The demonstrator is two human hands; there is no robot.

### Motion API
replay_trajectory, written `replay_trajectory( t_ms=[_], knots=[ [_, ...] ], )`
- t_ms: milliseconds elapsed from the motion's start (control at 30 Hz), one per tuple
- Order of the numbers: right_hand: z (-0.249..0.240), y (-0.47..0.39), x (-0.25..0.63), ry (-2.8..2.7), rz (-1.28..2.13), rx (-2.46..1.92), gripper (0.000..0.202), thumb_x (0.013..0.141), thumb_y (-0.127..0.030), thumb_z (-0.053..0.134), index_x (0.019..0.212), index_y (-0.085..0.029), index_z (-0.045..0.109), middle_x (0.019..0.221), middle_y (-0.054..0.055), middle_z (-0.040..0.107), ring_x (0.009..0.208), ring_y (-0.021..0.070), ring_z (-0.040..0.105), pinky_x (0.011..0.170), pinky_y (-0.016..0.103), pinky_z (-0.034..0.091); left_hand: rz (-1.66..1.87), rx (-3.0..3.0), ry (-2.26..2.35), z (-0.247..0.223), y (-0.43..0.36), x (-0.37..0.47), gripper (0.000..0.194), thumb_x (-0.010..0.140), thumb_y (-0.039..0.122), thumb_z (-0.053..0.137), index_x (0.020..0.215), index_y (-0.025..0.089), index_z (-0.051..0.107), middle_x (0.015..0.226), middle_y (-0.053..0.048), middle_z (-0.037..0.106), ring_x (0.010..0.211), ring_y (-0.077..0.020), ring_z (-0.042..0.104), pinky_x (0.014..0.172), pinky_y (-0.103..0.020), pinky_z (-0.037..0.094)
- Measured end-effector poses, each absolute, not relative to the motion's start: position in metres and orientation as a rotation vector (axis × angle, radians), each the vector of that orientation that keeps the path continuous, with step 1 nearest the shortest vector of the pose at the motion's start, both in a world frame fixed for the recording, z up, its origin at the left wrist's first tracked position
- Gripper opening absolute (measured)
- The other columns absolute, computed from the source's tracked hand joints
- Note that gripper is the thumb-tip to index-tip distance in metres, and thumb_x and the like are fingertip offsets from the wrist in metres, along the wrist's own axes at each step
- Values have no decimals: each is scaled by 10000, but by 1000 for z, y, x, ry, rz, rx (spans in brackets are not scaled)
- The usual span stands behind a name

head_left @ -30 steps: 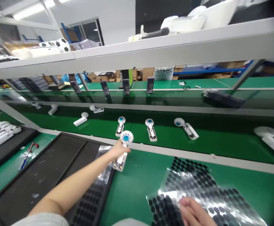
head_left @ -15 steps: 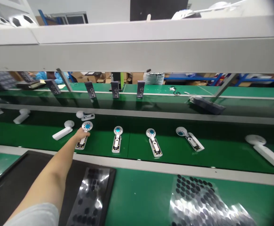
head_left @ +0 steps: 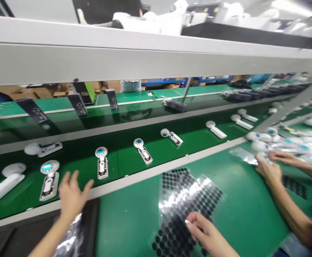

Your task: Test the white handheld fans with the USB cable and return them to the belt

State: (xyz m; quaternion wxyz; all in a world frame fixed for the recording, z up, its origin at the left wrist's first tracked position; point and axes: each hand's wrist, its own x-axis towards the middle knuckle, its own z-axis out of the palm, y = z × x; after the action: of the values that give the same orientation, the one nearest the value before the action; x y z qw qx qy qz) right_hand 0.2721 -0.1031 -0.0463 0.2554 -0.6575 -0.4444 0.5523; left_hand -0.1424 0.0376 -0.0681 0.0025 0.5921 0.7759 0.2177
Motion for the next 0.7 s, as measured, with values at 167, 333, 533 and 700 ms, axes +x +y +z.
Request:
replay_trajectory(
  t_ms=[167, 333, 533, 700],
  knots=[
    [-57, -131, 304, -1052, 1304, -1892, 366, 724, -543, 493, 711, -179, 456, 525, -64, 345, 505, 104, 330, 507, 230, 267, 410, 2470, 1432, -105, -78, 1, 667, 813, 526, 439, 1384, 259, 221, 1442, -115, 241, 1297, -278, 286, 1024, -455, 325],
    [-59, -153, 322, -875, 1246, -1894, 420, 665, -587, 522, 709, -172, 473, 514, -73, 325, 476, 88, 292, 468, 222, 227, 99, 2561, 1118, -117, -104, 47, 729, 807, 617, 373, 1405, 243, 187, 1458, -177, 178, 1333, -350, 160, 1031, -611, 161],
    [-83, -173, 333, -626, 1309, -1863, 482, 558, -607, 613, 717, -160, 528, 480, -70, 353, 428, 88, 325, 418, 216, 224, -69, 2464, 1007, -92, -91, 39, 765, 782, 667, 358, 1399, 240, 208, 1468, -162, 143, 1351, -316, 97, 1064, -566, 78],
    [-91, -173, 350, -545, 1432, -1795, 411, 546, -481, 713, 800, -199, 555, 623, -10, 536, 549, 151, 545, 490, 247, 430, -75, 2408, 1122, -80, -100, 34, 753, 790, 674, 324, 1395, 239, 217, 1468, -137, 167, 1355, -276, 110, 1077, -523, 104]
  ],
)
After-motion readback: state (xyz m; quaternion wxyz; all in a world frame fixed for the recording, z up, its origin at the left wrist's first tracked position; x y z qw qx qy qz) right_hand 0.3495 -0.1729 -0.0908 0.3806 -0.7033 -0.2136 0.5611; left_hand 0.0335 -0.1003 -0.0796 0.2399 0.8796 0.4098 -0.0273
